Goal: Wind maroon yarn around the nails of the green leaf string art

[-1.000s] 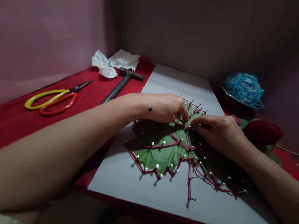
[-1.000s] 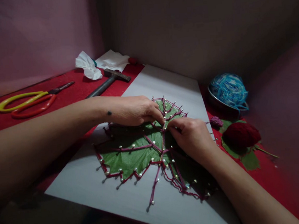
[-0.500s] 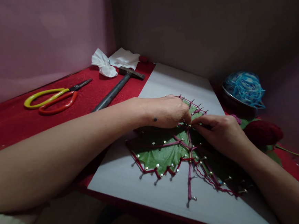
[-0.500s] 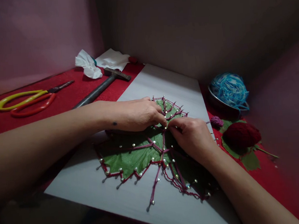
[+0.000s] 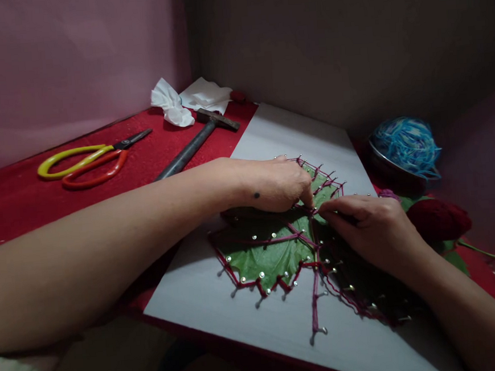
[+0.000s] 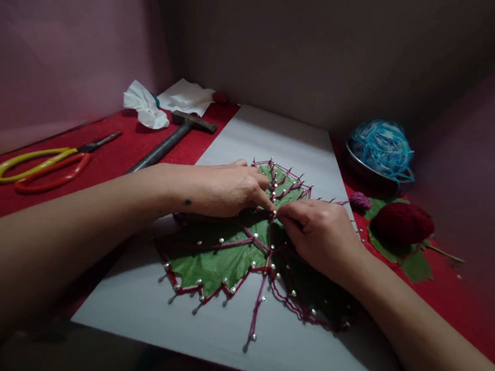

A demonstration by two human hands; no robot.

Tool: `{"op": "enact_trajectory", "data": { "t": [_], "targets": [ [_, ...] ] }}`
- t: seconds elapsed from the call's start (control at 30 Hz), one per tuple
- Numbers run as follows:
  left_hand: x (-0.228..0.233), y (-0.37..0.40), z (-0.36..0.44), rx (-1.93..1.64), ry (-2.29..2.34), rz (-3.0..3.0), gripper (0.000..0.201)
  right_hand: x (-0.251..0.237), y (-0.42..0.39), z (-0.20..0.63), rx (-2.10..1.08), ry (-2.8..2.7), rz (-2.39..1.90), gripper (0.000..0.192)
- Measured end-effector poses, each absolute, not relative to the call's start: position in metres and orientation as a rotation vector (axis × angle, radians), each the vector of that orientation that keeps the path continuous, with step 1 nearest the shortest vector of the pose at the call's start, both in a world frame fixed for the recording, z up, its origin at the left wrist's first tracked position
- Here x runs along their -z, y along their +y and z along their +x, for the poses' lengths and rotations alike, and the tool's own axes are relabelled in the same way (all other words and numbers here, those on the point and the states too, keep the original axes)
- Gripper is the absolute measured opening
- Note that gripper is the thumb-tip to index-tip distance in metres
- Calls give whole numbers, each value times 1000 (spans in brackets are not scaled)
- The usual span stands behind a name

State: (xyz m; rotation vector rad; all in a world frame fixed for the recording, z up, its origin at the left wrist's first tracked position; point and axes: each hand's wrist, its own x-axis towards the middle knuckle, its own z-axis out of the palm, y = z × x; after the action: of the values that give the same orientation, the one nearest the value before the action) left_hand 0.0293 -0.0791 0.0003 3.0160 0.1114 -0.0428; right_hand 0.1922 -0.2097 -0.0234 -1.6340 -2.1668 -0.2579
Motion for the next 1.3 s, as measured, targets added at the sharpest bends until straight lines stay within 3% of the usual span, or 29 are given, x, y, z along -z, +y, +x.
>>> {"op": "enact_trajectory", "data": {
  "t": [0.27, 0.6, 1.13, 1.3],
  "targets": [
    [-4, -83, 30, 114, 133, 3029, 61, 21, -200, 188, 204, -2015, -1766, 13],
    [-5, -81, 29, 134, 195, 2998, 63, 20, -211, 188, 372, -2285, -1555, 19],
    [8, -67, 29, 38, 185, 2863, 66, 5, -211, 181, -120, -1949, -1845, 19],
    [13, -60, 28, -45, 49, 2849, 63, 6, -206, 171, -105, -1913, -1850, 19]
  ]
}}
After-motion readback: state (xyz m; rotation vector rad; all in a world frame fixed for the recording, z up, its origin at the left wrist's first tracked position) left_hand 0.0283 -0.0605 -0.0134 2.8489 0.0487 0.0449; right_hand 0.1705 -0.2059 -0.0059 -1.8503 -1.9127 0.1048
